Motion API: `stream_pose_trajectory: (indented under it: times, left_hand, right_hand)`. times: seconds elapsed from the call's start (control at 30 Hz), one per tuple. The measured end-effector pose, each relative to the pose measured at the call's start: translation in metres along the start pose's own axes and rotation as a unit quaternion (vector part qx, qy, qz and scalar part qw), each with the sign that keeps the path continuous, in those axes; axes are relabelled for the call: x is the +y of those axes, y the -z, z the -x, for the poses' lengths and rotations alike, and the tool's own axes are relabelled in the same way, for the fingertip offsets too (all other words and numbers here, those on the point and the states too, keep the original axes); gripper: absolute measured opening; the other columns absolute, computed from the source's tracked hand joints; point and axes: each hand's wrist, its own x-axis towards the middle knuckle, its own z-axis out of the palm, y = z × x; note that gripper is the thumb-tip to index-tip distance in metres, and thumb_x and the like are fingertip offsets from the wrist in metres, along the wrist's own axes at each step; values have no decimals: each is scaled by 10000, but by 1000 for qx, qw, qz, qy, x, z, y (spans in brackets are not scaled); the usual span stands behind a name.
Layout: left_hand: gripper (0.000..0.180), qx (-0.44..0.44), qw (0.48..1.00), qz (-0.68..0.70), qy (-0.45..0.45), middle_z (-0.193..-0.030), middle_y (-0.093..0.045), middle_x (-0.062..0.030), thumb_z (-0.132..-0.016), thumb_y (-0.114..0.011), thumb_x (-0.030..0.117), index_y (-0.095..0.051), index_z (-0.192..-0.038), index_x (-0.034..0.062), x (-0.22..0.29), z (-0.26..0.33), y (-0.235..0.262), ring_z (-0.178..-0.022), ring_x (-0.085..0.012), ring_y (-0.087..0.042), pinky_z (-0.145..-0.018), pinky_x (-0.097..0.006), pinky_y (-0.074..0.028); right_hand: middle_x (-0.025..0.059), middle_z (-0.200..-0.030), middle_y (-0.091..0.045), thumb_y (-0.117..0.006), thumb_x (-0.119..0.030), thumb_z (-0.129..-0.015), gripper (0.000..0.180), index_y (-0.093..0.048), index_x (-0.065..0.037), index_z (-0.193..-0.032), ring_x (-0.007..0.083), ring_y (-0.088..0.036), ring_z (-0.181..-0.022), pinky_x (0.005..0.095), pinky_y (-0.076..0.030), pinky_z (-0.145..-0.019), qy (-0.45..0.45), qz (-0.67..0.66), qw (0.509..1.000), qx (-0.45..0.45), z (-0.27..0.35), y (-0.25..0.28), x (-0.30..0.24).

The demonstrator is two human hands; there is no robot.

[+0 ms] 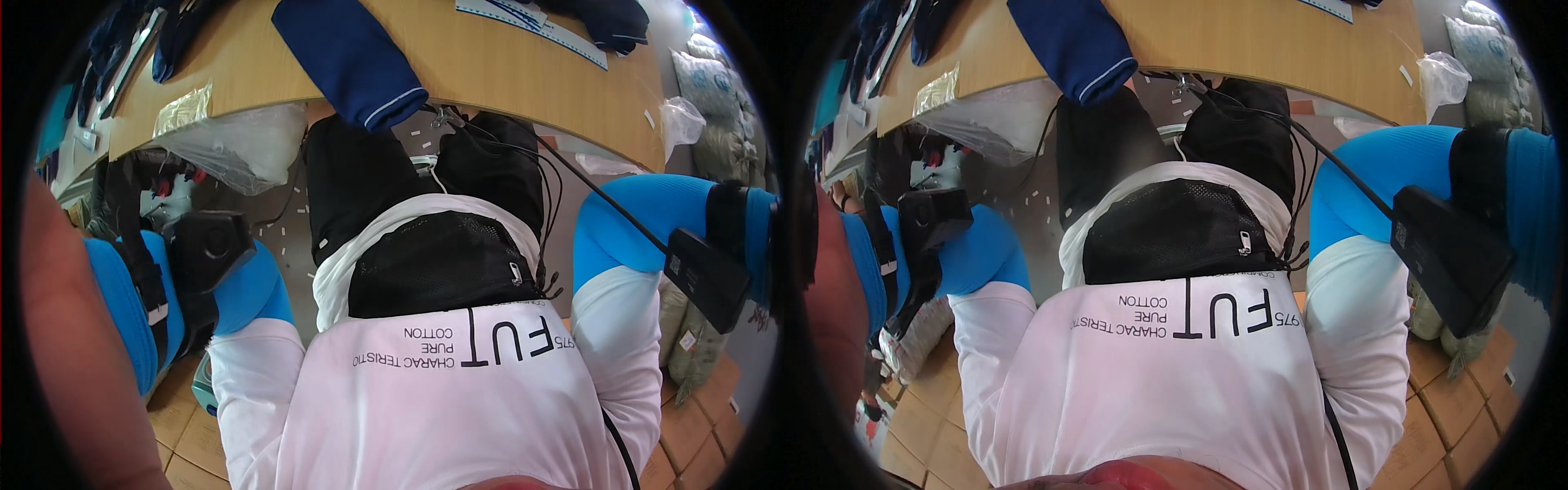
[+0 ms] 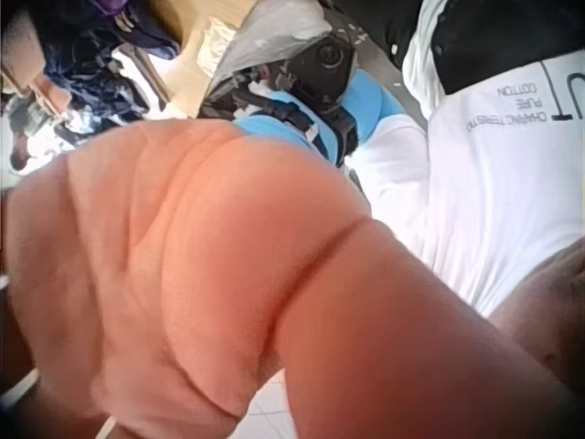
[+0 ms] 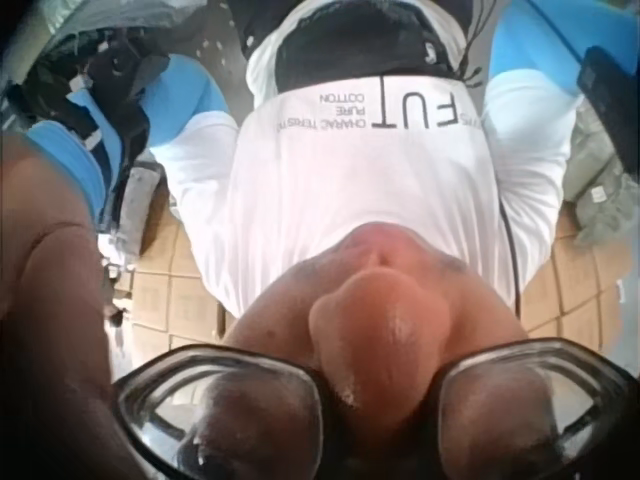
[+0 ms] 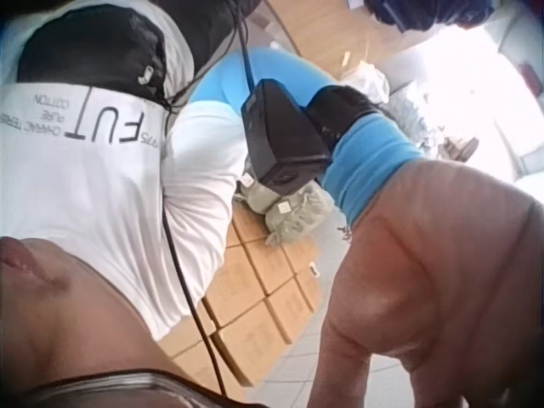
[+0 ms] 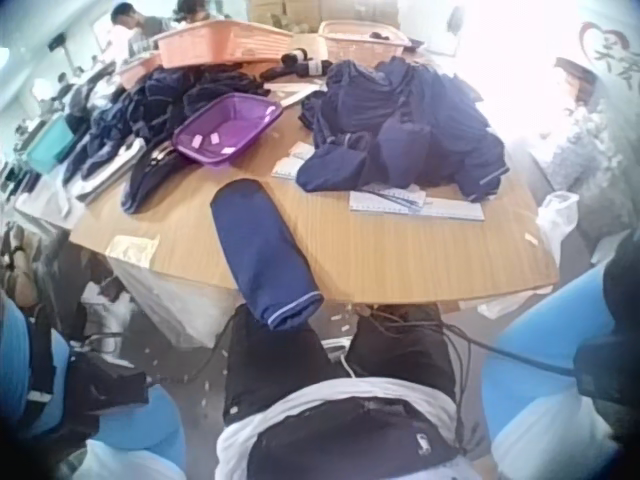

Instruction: Folding blue socks and applying a paper label wrap.

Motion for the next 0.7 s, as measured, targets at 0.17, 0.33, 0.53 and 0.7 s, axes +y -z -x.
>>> stream_pose_trajectory:
  times: [0.17, 0.33, 0.53, 0.7]
  left_hand:
    - [275, 18, 1000, 2, -22, -1234, -714, -138, -906, -649, 10, -676, -1180, 1, -2, -21, -4, -1149, -321, -685, -1037, -437, -531]
    - [275, 96, 992, 13, -84, -1242, -710, -140, -913, -644, 22, -674, -1187, 4, -22, -73, -23, -1153, -320, -682, -1041, -438, -529]
    - [276, 230, 941, -20, -246, -1251, -706, -142, -923, -637, 37, -671, -1195, 7, -14, -190, -6, -1158, -320, -680, -1045, -438, -526]
    - [277, 358, 813, 2, -459, -1259, -703, -143, -930, -631, 49, -669, -1202, 10, 45, -322, 15, -1163, -320, -677, -1048, -438, -524]
  right_hand:
    - [218, -1170, -703, -517, -565, -1078, 630, -626, -14, -1364, 440, -628, -1078, 585, -518, -910, -29, 2, 999, 17, -8, -2, -10]
    - [214, -1135, -711, -510, -571, -1081, 645, -637, 6, -1339, 421, -644, -1029, 559, -533, -873, 15, 17, 999, 39, -37, -6, -17]
    - [210, -1092, -721, -502, -578, -1085, 665, -650, 30, -1310, 397, -663, -970, 528, -552, -829, 158, -22, 982, 101, -91, -14, -17]
    - [206, -1057, -729, -495, -583, -1088, 684, -661, 50, -1286, 377, -678, -920, 502, -568, -793, 347, -32, 911, 220, -121, -1, -34]
